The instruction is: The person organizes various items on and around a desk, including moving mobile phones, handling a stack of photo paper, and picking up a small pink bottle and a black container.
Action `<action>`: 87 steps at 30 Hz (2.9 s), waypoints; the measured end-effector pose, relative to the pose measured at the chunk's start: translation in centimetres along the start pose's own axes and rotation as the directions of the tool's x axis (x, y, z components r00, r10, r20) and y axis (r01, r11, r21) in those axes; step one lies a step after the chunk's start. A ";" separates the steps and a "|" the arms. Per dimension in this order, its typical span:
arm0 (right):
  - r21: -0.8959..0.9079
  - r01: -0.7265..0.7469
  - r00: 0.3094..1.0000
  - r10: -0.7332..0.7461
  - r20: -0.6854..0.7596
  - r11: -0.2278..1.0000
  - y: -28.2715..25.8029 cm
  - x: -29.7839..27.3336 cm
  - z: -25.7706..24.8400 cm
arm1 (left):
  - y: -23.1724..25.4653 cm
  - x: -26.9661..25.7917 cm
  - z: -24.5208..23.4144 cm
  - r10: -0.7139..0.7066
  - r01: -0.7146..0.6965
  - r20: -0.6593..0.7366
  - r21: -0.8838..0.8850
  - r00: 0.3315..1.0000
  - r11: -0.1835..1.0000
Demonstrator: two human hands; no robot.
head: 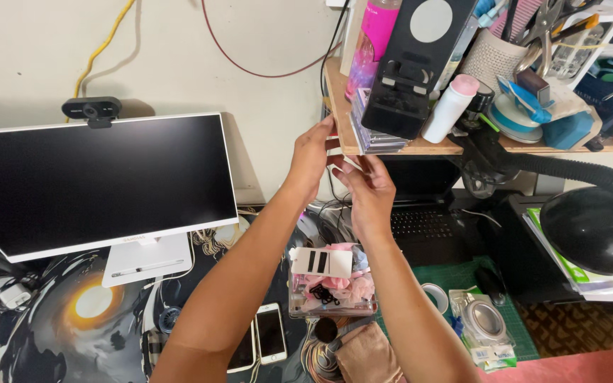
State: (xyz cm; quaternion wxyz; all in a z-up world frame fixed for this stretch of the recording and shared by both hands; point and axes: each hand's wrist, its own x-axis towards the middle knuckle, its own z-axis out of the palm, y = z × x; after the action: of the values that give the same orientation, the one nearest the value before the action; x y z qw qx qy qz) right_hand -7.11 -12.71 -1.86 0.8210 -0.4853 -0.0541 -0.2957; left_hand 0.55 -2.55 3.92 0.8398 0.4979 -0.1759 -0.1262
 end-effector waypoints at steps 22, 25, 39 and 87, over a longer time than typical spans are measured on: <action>-0.096 -0.132 0.991 0.132 -0.007 0.987 -1.4 -1.9 -2.5 | -2.8 -4.2 -1.8 0.001 0.007 -0.077 0.108 0.997 0.994; -0.083 -0.210 0.977 0.206 -0.049 0.974 -0.5 -4.7 -5.2 | -7.2 -7.5 -2.6 0.115 -0.105 -0.069 0.136 0.991 0.985; 0.052 -0.423 0.886 0.425 -0.185 0.905 2.0 -19.7 -16.1 | -20.1 -26.4 1.5 0.229 -0.033 -0.234 0.629 0.945 0.776; 0.096 -0.200 0.738 0.215 -0.640 0.975 -40.0 -31.0 -66.0 | -51.1 -29.7 44.8 -0.458 0.409 0.068 0.348 0.886 0.843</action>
State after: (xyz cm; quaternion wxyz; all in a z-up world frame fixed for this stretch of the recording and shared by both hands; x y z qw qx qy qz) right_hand -67.11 -68.20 -17.45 0.8219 -0.3481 0.2833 -0.3508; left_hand -47.07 -50.65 -26.34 0.6802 0.6451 -0.1389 -0.3191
